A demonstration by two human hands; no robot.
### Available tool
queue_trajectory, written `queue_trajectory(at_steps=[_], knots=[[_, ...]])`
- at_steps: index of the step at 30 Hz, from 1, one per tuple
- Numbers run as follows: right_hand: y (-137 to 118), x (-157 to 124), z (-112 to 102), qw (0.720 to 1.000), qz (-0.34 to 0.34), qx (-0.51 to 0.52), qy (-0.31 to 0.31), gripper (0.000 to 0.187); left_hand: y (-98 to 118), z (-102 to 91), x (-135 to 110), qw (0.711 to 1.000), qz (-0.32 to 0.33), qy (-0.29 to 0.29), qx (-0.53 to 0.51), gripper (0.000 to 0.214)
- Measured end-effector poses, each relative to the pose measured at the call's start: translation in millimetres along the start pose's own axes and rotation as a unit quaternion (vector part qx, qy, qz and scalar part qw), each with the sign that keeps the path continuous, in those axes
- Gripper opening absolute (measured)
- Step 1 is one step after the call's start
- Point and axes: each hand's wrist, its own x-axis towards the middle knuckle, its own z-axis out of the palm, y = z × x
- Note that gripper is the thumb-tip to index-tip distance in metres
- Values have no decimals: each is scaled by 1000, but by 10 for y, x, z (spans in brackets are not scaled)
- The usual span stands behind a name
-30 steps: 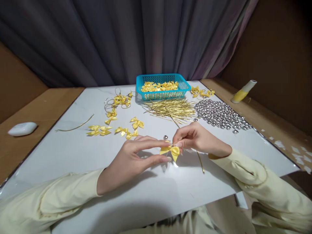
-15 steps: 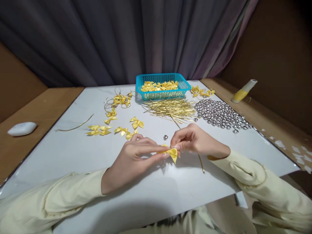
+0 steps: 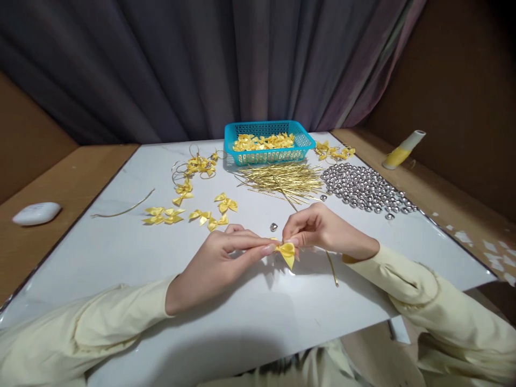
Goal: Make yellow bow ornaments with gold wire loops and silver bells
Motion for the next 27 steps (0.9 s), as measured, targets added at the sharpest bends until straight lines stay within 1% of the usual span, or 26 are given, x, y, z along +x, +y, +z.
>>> queue_trajectory(at_steps=[11, 13, 15, 18, 20, 22, 24, 26, 27], knots=[[44, 17, -22, 1000, 5, 17, -5, 5, -4, 5, -21, 1000, 8, 5, 5, 18], [46, 19, -27, 1000, 1, 8, -3, 5, -1, 6, -24, 1000, -4, 5, 6, 15], [27, 11, -24, 1000, -11, -12, 3, 6, 6, 9, -20, 999, -42, 3, -17, 13], [-31, -25, -4, 995, -49, -85, 26, 9, 16, 15, 1, 990, -117, -27, -77, 22], [-65, -55, 18, 984, -85, -154, 40, 11, 17, 20, 21, 984, -141, -60, -85, 25], [-76, -78, 43, 966, -123, -224, 45, 14, 11, 25, 43, 985, -136, -86, -61, 22], [-66, -89, 67, 944, -160, -284, 43, 18, -2, 26, 62, 988, -112, -103, -25, 24], [-50, -87, 84, 930, -181, -316, 41, 19, -16, 22, 73, 991, -85, -100, 13, 28], [-44, -83, 87, 929, -182, -319, 45, 18, -22, 19, 75, 992, -77, -92, 29, 29]])
